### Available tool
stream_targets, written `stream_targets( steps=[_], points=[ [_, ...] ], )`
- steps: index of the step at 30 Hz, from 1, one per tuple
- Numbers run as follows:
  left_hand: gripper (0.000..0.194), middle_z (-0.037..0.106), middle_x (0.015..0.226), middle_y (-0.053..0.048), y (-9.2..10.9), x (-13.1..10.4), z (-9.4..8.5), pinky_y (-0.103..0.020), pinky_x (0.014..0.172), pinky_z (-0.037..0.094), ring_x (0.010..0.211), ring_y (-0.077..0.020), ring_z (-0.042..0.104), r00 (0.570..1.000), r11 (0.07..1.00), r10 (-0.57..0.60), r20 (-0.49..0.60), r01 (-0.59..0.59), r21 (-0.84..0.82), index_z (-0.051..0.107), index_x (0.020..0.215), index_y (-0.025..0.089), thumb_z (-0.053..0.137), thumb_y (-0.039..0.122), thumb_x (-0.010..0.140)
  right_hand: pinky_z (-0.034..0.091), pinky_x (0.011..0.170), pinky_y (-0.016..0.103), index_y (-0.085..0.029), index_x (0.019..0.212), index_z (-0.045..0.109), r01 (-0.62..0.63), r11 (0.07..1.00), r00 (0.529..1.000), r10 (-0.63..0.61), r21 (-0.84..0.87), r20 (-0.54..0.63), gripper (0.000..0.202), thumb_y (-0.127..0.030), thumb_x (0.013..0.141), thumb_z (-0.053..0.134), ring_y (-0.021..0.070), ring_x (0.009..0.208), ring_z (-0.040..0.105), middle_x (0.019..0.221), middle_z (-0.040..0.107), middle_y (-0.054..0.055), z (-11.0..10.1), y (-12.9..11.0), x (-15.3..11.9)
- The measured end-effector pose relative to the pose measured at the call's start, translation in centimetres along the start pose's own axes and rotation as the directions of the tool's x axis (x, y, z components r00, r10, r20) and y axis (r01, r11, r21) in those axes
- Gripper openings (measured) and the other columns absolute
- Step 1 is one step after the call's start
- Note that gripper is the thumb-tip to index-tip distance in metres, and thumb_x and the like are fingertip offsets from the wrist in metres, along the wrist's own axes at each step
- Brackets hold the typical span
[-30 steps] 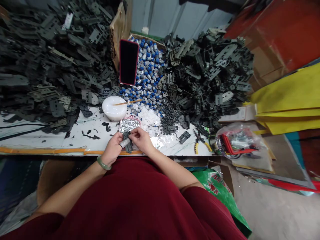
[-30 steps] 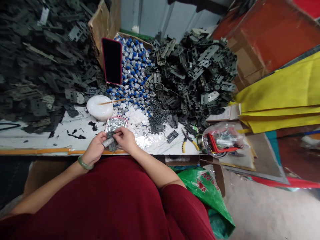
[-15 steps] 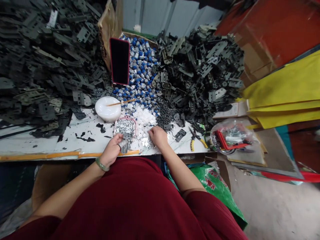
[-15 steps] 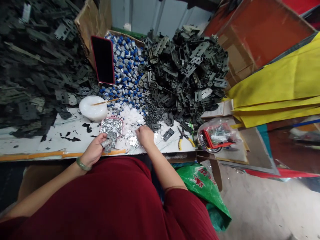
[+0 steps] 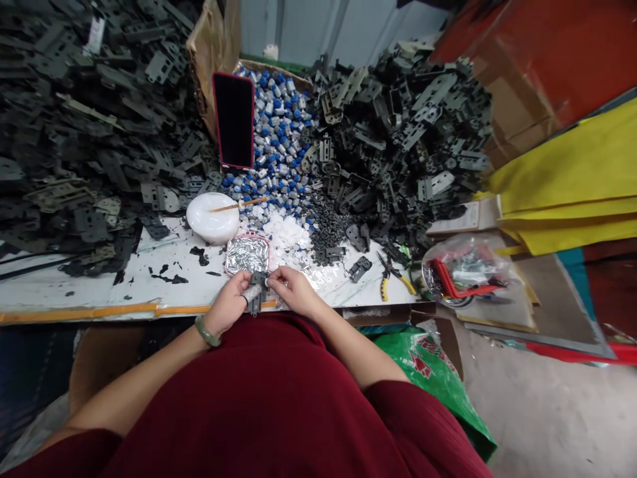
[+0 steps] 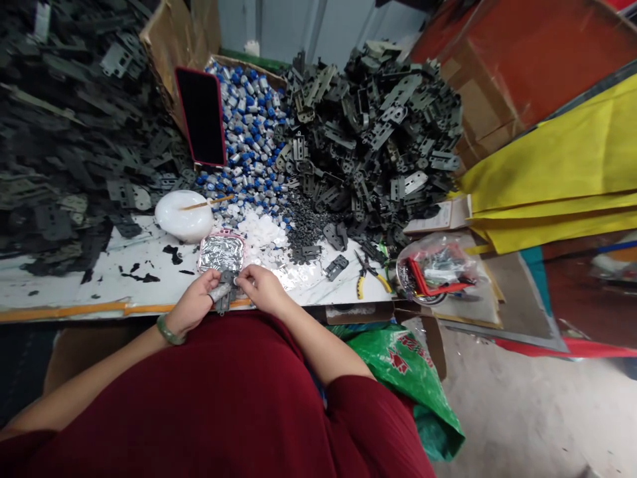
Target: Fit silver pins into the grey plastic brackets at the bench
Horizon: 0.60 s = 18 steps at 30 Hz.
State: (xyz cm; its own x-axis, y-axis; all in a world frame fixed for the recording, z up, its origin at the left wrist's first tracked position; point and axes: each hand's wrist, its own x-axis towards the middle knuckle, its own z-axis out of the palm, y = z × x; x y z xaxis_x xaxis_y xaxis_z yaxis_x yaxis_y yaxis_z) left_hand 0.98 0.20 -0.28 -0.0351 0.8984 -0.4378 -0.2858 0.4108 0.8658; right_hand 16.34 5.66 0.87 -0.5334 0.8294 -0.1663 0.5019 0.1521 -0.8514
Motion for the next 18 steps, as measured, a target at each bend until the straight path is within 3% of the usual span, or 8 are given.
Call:
stream_targets(
  steps=[6,15,18],
  points=[
    [0.026,0.053,0.060,0.006,-0.1,-0.2,-0.3,-0.019,0.049,0.040,0.054,-0.0091,0.048,0.999,0.999,-0.037,0.023,0.037,-0.011,0.049,0.073,0.019,0.071,0.019,0.060,0.040,0.071,0.025,-0.020,0.081,0.061,0.044,0.970,0.999,-0.047,-0.241,-0.005,0.007,-0.024,0.084,0.056,0.0153,0.075,0.056,0.078,0.064,0.002,0.4,0.0,0.0],
    [0.032,0.058,0.061,0.004,0.1,-0.1,-0.1,-0.021,0.051,0.043,0.054,-0.0098,0.053,0.993,0.983,-0.117,0.018,0.118,-0.142,0.052,0.073,0.018,0.078,0.022,0.055,0.043,0.070,0.022,-0.018,0.088,0.064,0.051,0.998,0.996,-0.049,-0.033,0.079,0.012,-0.026,0.087,0.055,0.0125,0.075,0.059,0.082,0.065,0.001,0.3,1.3,-0.2],
    [0.032,0.060,0.063,0.004,0.2,-0.2,-0.2,-0.020,0.046,0.041,0.051,-0.0094,0.052,0.989,0.981,-0.148,0.011,0.148,-0.123,0.053,0.076,0.017,0.078,0.024,0.057,0.044,0.074,0.024,-0.017,0.088,0.065,-0.001,0.983,1.000,-0.001,-0.184,-0.012,0.015,-0.023,0.088,0.052,0.0145,0.080,0.059,0.085,0.065,0.004,-1.2,2.7,0.9]
  ],
)
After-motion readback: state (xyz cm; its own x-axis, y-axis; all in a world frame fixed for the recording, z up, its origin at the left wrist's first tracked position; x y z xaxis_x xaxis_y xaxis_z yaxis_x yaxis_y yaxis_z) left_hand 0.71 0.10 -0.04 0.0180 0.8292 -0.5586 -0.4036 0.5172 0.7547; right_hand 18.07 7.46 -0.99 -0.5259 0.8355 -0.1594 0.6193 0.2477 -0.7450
